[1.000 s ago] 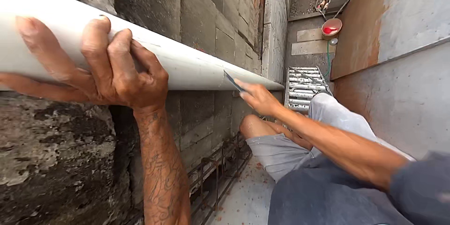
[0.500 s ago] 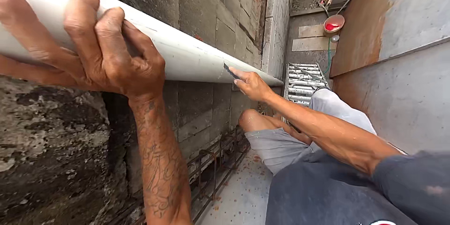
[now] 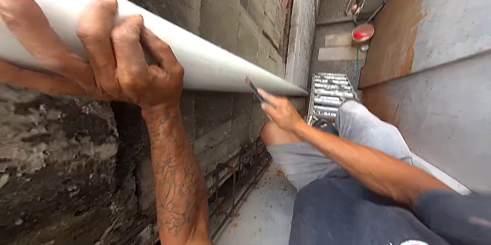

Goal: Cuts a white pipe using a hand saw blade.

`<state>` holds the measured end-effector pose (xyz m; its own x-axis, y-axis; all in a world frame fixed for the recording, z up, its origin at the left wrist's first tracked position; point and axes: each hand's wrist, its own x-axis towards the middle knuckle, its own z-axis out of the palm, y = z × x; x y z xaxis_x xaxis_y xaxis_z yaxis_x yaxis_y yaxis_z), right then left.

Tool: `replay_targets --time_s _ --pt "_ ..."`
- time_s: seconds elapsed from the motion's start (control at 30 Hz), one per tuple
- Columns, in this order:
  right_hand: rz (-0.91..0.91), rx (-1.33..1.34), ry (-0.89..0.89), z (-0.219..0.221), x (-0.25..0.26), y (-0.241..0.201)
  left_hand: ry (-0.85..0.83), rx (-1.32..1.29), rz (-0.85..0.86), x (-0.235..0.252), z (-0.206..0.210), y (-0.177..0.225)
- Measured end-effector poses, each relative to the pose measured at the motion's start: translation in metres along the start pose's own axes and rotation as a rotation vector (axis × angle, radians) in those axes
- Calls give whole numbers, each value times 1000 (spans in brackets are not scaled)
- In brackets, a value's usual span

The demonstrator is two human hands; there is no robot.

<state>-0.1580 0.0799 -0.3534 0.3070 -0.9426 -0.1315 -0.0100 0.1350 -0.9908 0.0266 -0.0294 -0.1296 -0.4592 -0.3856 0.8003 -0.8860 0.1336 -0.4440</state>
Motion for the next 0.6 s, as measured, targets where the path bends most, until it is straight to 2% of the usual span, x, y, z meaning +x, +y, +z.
replay_targets --time_s 0.1,0.2,0.4,0.5,0.6 --pt "-10 86 28 10 25 -2 18 14 -17 4 -2 5" --pt "60 104 4 4 -11 0 33 19 10 4 -2 3" --pt "75 207 22 9 2 -10 9 29 -22 3 -2 7" --pt "102 160 -5 0 -16 -7 27 20 10 6 -4 5" --pt "59 108 -8 -1 10 -9 37 5 18 6 1 3"
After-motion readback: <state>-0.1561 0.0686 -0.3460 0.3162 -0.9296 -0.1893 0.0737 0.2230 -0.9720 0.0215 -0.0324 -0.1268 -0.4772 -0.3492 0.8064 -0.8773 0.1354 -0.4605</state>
